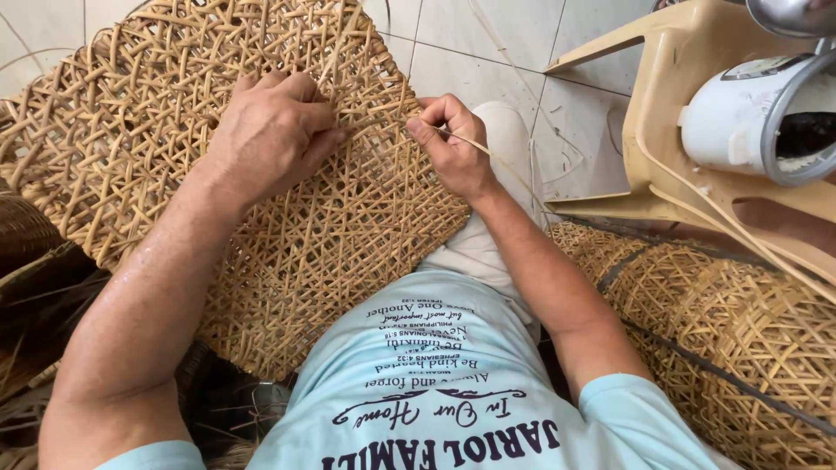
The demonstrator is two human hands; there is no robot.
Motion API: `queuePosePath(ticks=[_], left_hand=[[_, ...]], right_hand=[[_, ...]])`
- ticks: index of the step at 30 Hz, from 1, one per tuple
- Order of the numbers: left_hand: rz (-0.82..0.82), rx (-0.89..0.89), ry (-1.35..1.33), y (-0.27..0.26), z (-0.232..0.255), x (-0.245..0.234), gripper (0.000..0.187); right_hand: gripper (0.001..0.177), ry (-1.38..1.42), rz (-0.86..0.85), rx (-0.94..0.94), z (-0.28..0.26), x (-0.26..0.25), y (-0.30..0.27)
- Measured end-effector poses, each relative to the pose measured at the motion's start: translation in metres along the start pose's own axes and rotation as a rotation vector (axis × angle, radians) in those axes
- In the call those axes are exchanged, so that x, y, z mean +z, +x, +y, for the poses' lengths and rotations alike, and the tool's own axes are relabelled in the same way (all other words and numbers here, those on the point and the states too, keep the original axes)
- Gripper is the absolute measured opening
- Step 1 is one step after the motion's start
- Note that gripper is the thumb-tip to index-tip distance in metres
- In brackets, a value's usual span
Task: Weaving long rattan strands into a mesh pattern to create or repair a mat.
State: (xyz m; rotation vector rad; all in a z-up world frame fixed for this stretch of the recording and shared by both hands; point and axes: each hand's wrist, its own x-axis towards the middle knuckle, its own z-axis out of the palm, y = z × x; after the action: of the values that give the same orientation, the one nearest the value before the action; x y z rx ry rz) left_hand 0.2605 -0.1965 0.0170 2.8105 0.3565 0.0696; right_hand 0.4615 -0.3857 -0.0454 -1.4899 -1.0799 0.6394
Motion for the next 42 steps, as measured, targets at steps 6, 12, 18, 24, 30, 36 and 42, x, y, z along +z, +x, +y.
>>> queuePosePath(ticks=[6, 12, 18, 24, 30, 36, 42], left_hand=[[-0.009, 0.000, -0.106, 0.001, -0.006, -0.004, 0.014], [0.021, -0.088, -0.210, 0.005, -0.009, -0.004, 0.022], [0.112, -0.123, -0.158, 0.008, -0.010, 0.014, 0.027], [0.009, -0.110, -0.040, 0.008, -0.008, 0.016, 0.021], [0.039, -0.106, -0.035, 0.008, -0.005, 0.013, 0.016], [0.249, -0.160, -0.243, -0.011, -0.022, -0.018, 0.004], [0.664, -0.096, -0.489, -0.052, -0.074, -0.034, 0.021]], right_hand=[[0.021, -0.029, -0.008, 0.011, 0.000, 0.001, 0.002], [0.018, 0.046, 0.020, 0.045, -0.001, 0.003, -0.001], [0.019, 0.054, 0.043, 0.072, -0.002, 0.002, 0.000], [0.021, 0.052, 0.063, 0.077, -0.001, 0.003, -0.001], [0.021, 0.072, 0.063, 0.090, 0.004, 0.001, -0.001], [0.029, 0.315, 0.005, 0.280, 0.008, -0.009, -0.011], [0.085, -0.243, -0.367, 0.469, -0.039, -0.032, -0.031]])
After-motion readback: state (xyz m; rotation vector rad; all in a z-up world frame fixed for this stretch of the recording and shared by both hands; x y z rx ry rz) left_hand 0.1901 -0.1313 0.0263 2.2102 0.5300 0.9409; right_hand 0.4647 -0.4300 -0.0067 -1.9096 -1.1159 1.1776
